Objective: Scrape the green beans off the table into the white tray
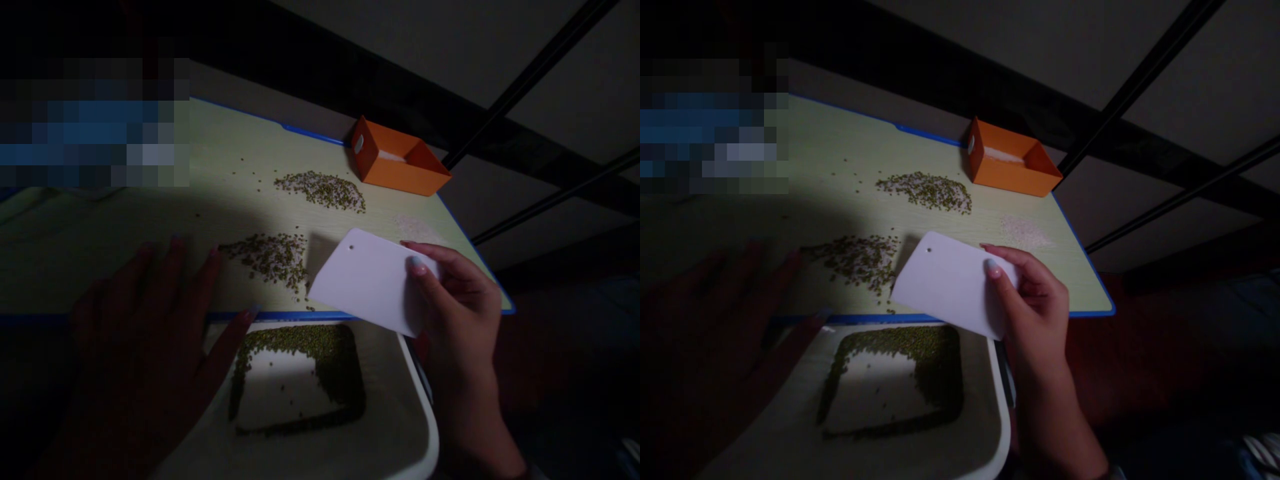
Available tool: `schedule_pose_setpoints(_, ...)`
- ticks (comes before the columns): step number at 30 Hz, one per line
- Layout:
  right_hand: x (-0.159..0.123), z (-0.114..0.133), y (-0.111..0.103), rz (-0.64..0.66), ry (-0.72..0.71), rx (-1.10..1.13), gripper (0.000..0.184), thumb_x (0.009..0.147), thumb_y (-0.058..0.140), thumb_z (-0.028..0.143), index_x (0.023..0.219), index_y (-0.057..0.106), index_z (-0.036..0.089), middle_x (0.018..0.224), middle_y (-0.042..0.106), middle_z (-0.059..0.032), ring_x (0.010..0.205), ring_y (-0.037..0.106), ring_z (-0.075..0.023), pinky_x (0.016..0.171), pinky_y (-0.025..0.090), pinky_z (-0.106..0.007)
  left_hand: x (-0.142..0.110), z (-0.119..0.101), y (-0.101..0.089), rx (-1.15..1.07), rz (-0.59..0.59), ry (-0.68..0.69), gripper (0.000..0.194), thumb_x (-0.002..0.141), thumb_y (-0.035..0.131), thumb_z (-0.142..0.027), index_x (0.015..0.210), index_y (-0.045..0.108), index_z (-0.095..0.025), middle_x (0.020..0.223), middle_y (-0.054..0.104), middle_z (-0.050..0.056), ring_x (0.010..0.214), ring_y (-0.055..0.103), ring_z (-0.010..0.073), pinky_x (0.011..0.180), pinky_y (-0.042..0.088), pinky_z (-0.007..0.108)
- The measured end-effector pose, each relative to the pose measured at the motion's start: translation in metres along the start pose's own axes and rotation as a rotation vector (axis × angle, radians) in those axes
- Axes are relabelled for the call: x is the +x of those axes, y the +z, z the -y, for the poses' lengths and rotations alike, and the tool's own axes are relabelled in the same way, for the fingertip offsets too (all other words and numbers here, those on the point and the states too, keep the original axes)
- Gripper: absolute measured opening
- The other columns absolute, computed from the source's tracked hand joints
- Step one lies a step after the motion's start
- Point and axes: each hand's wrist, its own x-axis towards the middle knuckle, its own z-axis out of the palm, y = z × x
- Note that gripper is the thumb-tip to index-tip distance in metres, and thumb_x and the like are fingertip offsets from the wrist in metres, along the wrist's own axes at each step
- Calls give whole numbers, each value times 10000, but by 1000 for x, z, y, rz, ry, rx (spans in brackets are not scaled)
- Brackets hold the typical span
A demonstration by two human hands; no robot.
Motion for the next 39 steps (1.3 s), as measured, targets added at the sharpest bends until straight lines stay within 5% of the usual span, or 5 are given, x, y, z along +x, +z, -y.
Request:
schedule_pose_setpoints(11,7,2,3,124,6,21,145,862,761,285,1002,786,312,1056,793,5,910,728,-182,717,571,-308,5,-4,-2,30,19,7,711,933,273,-558,1467,465,-129,1587,387,258,1470,323,508,1130,292,730)
schedule_pose_setpoints(26,10,2,5,139,-12,-6,129,855,752,274,976,785,305,1012,789,6,836,715,-177,643,563,-301,2,0,1,-4,3,6,686,932,313,-550,1532,367,-221,1631,341,205,1519,254,471,1172,234,713)
schedule_pose_setpoints(34,0,3,-13,-22,-16,-43,158,853,766,274,1007,780,307,1029,783,-6,910,726,-192,717,564,-311,-1,-1,2,4,-20,14,678,938,322,-537,1526,377,-205,1623,344,217,1511,263,475,1173,232,710)
schedule_pose_setpoints(39,-33,8,-28,-193,-257,-190,301,849,760,179,1114,763,320,1082,781,-17,944,737,-218,791,603,-367,-1,-1,3,1,-25,12,675,944,328,-530,1562,299,-260,1637,333,187,1524,254,453,1175,234,709)
